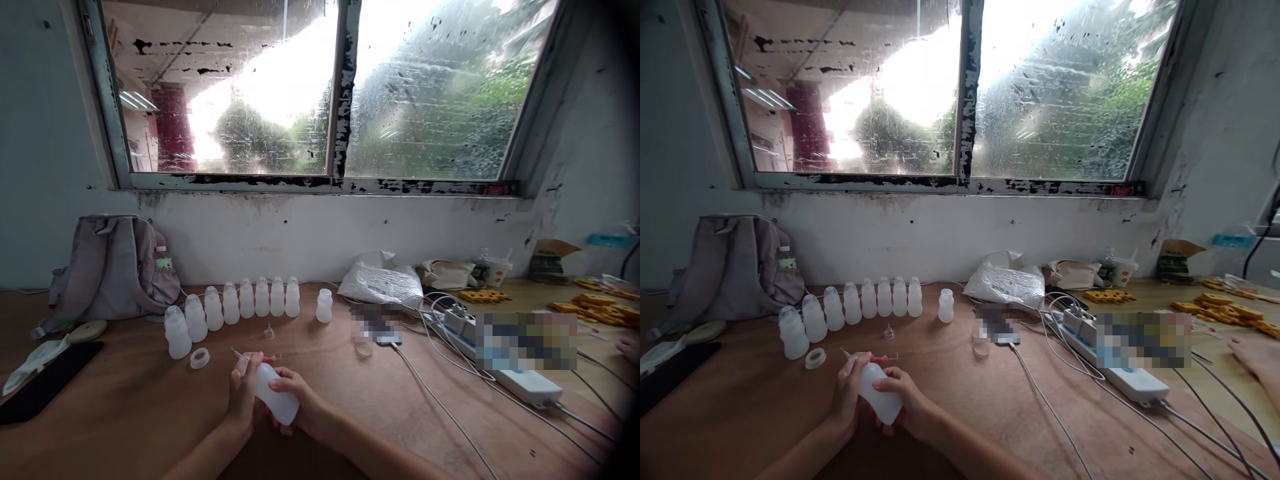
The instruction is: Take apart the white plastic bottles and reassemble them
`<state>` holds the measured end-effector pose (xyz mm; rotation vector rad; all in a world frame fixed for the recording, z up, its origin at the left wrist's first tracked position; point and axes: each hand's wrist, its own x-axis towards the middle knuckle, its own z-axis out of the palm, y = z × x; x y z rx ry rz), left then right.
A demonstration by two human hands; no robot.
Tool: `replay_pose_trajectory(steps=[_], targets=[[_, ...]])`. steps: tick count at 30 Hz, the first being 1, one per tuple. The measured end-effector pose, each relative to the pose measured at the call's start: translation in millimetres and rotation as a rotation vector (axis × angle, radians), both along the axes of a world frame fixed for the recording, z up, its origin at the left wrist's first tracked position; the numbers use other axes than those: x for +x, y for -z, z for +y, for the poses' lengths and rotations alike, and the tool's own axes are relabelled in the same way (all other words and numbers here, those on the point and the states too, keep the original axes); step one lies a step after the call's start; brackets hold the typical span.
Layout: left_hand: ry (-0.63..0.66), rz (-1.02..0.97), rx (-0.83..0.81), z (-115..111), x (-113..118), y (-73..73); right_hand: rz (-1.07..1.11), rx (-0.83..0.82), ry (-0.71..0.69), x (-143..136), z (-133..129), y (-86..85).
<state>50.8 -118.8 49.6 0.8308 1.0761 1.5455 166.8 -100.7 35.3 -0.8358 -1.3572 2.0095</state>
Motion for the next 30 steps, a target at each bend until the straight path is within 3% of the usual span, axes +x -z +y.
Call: replay_pose_trajectory(steps=[4,7,14,18,20,25,28,30], targets=[[0.004,0.083,0.107,-5.8,-1.9,-5.4,0.203,-0.290,-0.219,4.0,4.5,3.3],[-0.009,0.106,0.202,-11.8,-2.8,-6.2,0.252,-0.398,-0.307,5.0,4.1,7.3],[0.049,0.098,0.369,-24.9,-2.5,-4.7,0.332,-0.441,-0.504,2.6,6.7,19.3],[0.086,0.144,0.402,-29.7,-3.9,-7.4,0.324,-0.417,-0.601,5.9,10.5,17.1],[0.121,0.166,0.384,-28.1,-6.6,-8.6,0.312,-0.414,-0.569,7.5,11.1,13.6],[0.231,0.157,0.273,-6.9,-16.1,-4.5,0.278,-0.346,-0.268,7.1,10.1,2.7],[0.321,0.164,0.214,9.0,-18.6,2.2,0.120,-0.122,-0.214,8.6,11.1,-5.5],[0.310,0.188,0.244,16.4,-18.7,6.5,-0.008,0.087,-0.160,12.1,13.2,-11.0]])
